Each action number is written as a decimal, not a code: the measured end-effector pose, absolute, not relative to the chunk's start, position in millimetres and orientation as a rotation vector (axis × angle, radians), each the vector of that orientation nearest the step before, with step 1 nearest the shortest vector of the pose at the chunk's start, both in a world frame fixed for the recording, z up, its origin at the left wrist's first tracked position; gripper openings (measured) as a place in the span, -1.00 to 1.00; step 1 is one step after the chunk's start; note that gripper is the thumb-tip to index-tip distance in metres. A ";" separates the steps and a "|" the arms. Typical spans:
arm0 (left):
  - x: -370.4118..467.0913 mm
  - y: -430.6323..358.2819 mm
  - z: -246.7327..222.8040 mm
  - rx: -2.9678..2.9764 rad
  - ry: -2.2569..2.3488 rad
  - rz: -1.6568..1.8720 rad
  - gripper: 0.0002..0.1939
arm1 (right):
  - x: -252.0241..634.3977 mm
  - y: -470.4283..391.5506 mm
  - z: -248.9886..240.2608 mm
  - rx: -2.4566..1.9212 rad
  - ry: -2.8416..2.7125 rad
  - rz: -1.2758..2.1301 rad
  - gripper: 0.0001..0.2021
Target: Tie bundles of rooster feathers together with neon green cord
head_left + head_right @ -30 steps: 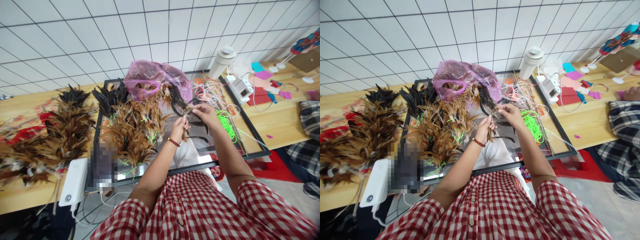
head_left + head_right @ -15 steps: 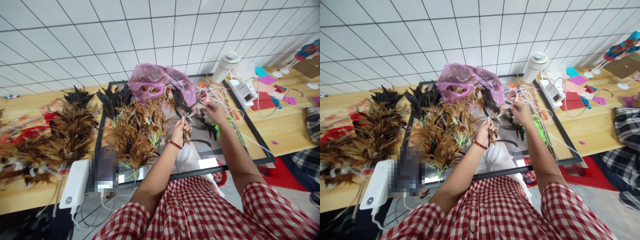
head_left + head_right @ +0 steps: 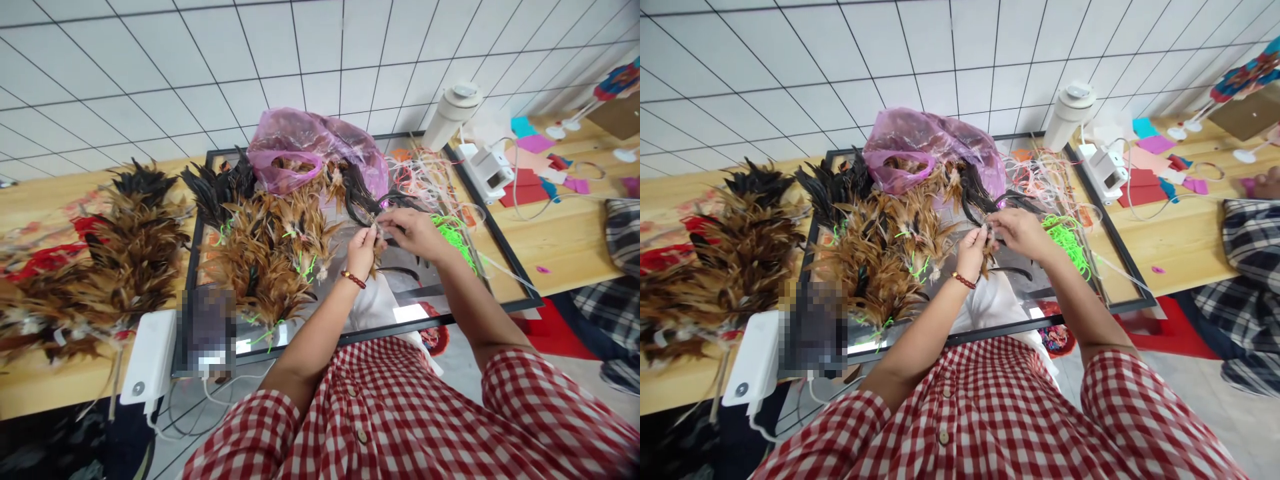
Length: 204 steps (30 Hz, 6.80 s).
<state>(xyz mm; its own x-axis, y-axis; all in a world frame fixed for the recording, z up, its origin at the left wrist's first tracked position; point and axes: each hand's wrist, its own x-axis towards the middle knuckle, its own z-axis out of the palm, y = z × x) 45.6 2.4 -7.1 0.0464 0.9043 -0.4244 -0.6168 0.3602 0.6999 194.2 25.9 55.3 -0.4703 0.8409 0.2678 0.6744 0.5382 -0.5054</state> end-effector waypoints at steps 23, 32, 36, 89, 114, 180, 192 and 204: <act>38.8 -3.2 3.5 0.645 0.701 1.082 -0.67 | 180.3 37.1 32.9 -1.027 -1.440 1.384 -0.57; 33.9 2.9 -13.2 0.606 0.805 1.229 -0.75 | 245.7 67.6 71.7 -1.014 -1.107 1.040 -0.57; 31.0 8.7 -7.3 0.519 0.770 1.378 -0.70 | 220.1 43.3 68.7 -1.059 -1.553 1.188 -0.61; 35.3 -7.8 17.4 0.549 0.865 1.032 -0.64 | 194.4 24.2 14.6 -0.980 -1.844 1.043 -0.48; 30.8 -7.9 5.4 0.636 0.772 0.955 -0.61 | 200.7 44.7 23.6 -0.998 -1.164 0.848 -0.59; 26.0 6.8 -0.1 0.366 0.801 1.332 -0.65 | 194.8 45.0 24.3 -1.408 -1.715 0.808 -0.78; 35.1 6.0 -3.7 0.304 0.863 1.361 -0.80 | 140.1 17.5 16.4 -1.199 -1.017 1.297 -0.30; 34.9 3.1 -2.9 0.581 0.866 1.381 -0.60 | 155.6 14.9 20.6 -1.084 -1.360 1.104 -0.64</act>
<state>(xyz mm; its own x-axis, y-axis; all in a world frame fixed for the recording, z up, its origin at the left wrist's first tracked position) 34.9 3.1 -2.9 -0.0279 0.9826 -0.1837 -0.5934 0.1316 0.7941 155.6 14.9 20.6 -0.0630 0.9837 0.1686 0.0377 0.1712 -0.9845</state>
